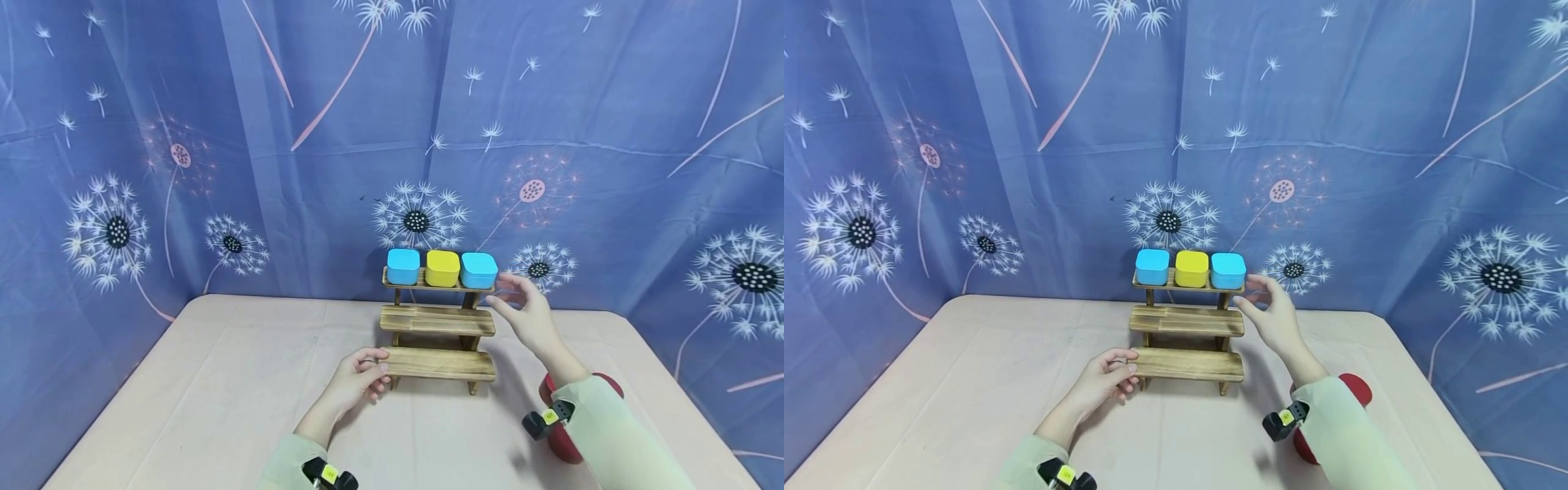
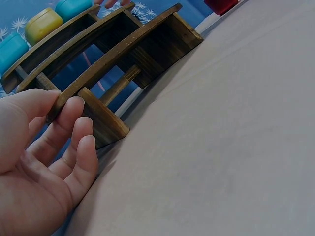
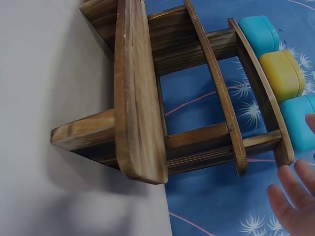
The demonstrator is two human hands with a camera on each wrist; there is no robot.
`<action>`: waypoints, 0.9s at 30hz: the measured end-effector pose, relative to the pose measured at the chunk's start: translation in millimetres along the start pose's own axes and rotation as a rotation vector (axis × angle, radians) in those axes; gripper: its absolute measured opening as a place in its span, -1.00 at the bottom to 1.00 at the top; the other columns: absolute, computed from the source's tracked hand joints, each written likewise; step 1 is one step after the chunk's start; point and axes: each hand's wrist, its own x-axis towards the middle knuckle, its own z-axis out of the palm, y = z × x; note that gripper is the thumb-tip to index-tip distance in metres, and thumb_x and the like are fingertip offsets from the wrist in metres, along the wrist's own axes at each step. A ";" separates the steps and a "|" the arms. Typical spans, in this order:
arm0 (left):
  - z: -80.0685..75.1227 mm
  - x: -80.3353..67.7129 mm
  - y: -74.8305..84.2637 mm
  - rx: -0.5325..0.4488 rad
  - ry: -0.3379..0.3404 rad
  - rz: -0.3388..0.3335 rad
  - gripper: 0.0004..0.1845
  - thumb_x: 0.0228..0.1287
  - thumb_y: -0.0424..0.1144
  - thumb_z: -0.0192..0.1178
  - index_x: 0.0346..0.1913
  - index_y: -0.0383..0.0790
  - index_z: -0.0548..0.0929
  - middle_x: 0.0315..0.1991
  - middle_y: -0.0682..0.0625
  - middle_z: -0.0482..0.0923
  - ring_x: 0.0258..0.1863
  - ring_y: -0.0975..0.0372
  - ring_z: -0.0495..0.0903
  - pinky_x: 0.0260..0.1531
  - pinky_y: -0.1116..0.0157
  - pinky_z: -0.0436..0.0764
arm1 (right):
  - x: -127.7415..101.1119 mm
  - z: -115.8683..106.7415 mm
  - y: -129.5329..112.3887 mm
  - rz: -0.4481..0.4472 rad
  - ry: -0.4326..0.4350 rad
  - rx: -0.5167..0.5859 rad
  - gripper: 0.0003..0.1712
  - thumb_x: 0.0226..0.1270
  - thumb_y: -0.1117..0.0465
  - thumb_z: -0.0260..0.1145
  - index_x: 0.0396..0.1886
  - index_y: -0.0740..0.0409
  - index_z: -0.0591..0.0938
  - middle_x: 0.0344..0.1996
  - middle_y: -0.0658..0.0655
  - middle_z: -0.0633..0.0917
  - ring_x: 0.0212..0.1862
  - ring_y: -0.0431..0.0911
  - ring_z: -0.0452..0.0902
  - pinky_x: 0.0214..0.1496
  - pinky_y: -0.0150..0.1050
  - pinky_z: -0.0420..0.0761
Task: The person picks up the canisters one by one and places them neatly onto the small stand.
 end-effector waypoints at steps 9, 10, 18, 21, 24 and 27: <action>0.5 -0.8 1.4 -0.005 -0.002 0.001 -0.65 0.30 -0.28 0.16 0.09 -0.35 0.45 -0.47 0.03 0.62 -0.58 0.32 0.53 -0.65 0.41 0.57 | -8.4 -0.9 3.3 -0.010 0.023 0.006 -0.40 0.27 0.17 0.32 0.26 0.24 0.38 0.16 0.27 0.50 -0.14 -0.47 0.48 -0.10 -0.60 0.50; 0.6 -1.0 1.6 -0.006 -0.002 0.001 -0.64 0.29 -0.28 0.16 0.09 -0.35 0.45 -0.47 0.04 0.62 -0.58 0.33 0.53 -0.65 0.41 0.57 | -9.6 -1.1 3.2 -0.013 0.024 0.011 -0.40 0.27 0.18 0.32 0.26 0.24 0.38 0.16 0.28 0.49 -0.13 -0.45 0.48 -0.10 -0.61 0.50; 0.5 -1.7 2.5 -0.002 -0.001 0.002 -0.63 0.30 -0.28 0.16 0.10 -0.36 0.45 -0.46 0.02 0.62 -0.58 0.33 0.53 -0.64 0.43 0.57 | -19.2 -2.7 5.2 -0.045 0.026 0.033 -0.43 0.26 0.26 0.30 0.24 0.31 0.37 0.15 0.34 0.49 -0.13 -0.41 0.51 -0.11 -0.61 0.49; 0.8 -2.4 3.5 -0.001 0.000 0.003 -0.63 0.30 -0.28 0.16 0.11 -0.37 0.44 -0.45 -0.01 0.63 -0.57 0.33 0.53 -0.63 0.43 0.57 | -22.7 -3.4 6.4 -0.043 0.030 0.012 -0.45 0.26 0.28 0.29 0.22 0.30 0.38 0.13 0.34 0.51 -0.13 -0.42 0.50 -0.11 -0.59 0.50; 1.3 -3.3 4.7 -0.002 0.002 0.001 -0.62 0.30 -0.29 0.16 0.12 -0.38 0.44 -0.44 -0.04 0.63 -0.57 0.32 0.52 -0.63 0.43 0.57 | -26.0 -4.0 6.9 -0.039 0.046 -0.007 -0.48 0.26 0.29 0.29 0.20 0.30 0.41 0.07 0.24 0.55 -0.13 -0.38 0.52 -0.12 -0.56 0.50; 1.8 -3.5 5.7 -0.003 0.002 0.001 -0.62 0.30 -0.29 0.16 0.12 -0.38 0.43 -0.44 -0.04 0.63 -0.57 0.31 0.52 -0.64 0.42 0.56 | -29.7 -5.0 6.8 -0.036 0.059 -0.012 -0.50 0.24 0.28 0.30 0.17 0.30 0.44 0.01 0.08 0.57 -0.13 -0.35 0.54 -0.12 -0.56 0.52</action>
